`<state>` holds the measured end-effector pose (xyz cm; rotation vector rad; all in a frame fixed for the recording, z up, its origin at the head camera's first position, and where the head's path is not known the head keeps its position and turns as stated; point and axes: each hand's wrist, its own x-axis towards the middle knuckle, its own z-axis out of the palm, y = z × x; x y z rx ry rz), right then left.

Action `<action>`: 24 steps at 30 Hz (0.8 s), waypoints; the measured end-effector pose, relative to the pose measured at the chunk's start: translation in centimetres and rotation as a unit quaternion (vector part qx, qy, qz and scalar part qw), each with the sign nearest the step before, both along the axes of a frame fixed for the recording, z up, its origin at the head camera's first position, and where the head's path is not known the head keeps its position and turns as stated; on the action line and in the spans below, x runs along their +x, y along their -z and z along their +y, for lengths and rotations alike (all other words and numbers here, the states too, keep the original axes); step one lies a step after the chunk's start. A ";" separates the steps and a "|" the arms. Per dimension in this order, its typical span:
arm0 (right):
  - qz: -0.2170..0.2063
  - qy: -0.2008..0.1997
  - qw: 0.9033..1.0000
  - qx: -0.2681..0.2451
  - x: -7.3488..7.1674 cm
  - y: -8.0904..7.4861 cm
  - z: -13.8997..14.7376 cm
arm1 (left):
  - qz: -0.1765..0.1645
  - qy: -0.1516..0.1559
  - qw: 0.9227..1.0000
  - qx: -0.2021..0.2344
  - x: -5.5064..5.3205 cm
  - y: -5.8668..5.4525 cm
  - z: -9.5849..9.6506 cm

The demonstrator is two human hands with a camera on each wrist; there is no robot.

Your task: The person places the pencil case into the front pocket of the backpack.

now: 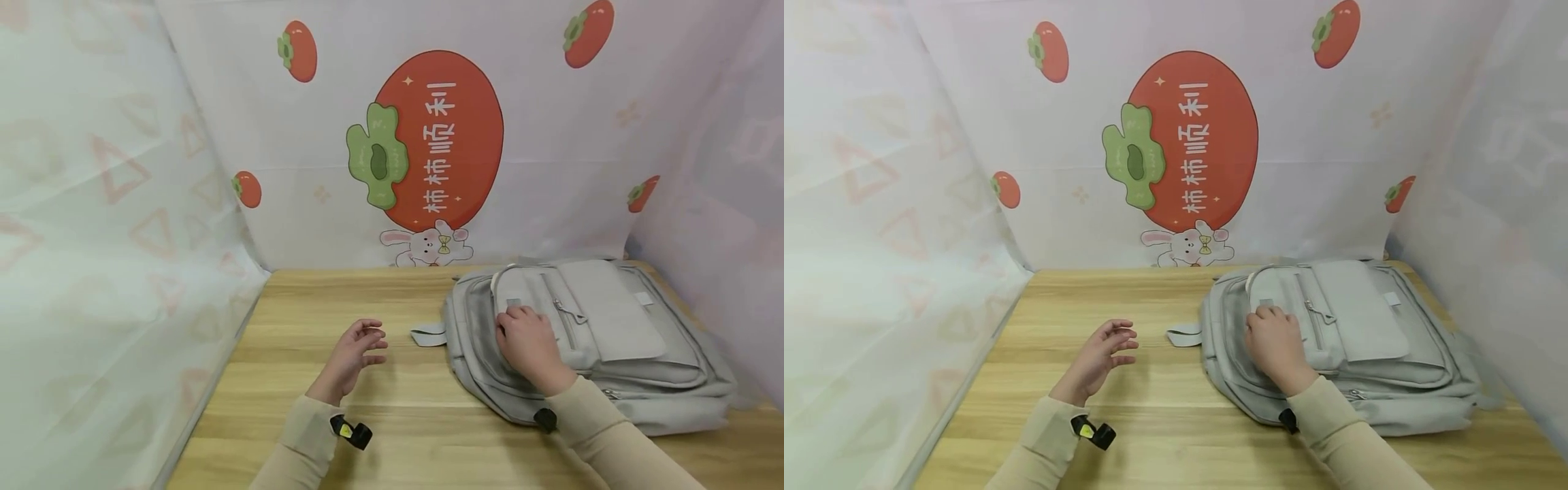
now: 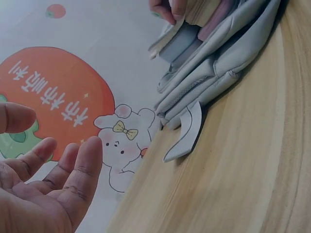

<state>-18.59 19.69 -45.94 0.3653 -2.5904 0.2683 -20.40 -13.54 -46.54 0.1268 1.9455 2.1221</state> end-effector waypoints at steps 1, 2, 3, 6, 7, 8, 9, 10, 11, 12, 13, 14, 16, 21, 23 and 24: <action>0.003 -0.001 1.000 0.008 0.0 0.2 0.2 | -0.001 0.003 1.000 -0.001 0.1 0.0 0.0; 0.006 -0.003 1.000 0.013 0.0 0.4 0.5 | -0.004 0.006 1.000 0.000 0.1 0.1 0.0; 0.010 -0.004 1.000 0.017 0.0 0.6 0.8 | -0.006 0.010 1.000 0.000 0.1 0.1 -0.1; 0.020 -0.009 1.000 0.018 -0.3 0.8 1.9 | -0.002 0.013 1.000 -0.002 0.1 0.1 -0.1; 0.022 -0.010 1.000 0.018 -0.4 0.8 2.3 | 0.000 0.012 1.000 -0.001 0.0 0.1 -0.2; 0.022 -0.010 1.000 0.017 -0.7 0.8 2.7 | 0.001 0.010 1.000 -0.001 -0.1 0.0 -0.2; 0.020 -0.011 1.000 0.016 -0.9 0.7 3.0 | 0.004 0.007 1.000 -0.001 -0.2 0.0 -0.2; 0.013 -0.011 1.000 0.015 -1.1 0.6 3.4 | 0.007 0.003 1.000 -0.002 -0.4 -0.1 -0.3; 0.004 -0.011 1.000 0.014 -1.3 0.6 3.8 | 0.009 -0.002 1.000 -0.005 -0.5 -0.1 -0.3; -0.009 -0.010 1.000 0.012 -1.6 0.5 4.1 | 0.010 -0.006 1.000 -0.010 -0.7 -0.2 -0.4; -0.023 -0.009 1.000 0.010 -1.7 0.3 4.3 | 0.012 -0.010 1.000 -0.017 -0.8 -0.2 -0.5; -0.036 -0.008 0.999 0.007 -1.8 0.2 4.4 | 0.015 -0.014 0.999 -0.026 -0.9 -0.3 -0.7; -0.056 -0.009 0.998 0.001 -2.0 0.0 4.5 | 0.022 -0.021 0.998 -0.053 -1.1 -0.5 -1.0; -0.026 -0.044 0.999 -0.018 -2.3 -1.4 2.5 | 0.067 -0.024 0.983 -0.171 -2.3 -1.5 -2.3; -0.021 -0.060 0.998 -0.013 -2.4 -2.0 0.9 | 0.089 -0.009 0.971 -0.223 -2.9 -2.0 -2.8; -0.024 -0.070 0.997 -0.006 -2.5 -2.2 -0.1 | 0.098 0.002 0.965 -0.243 -3.2 -2.2 -2.9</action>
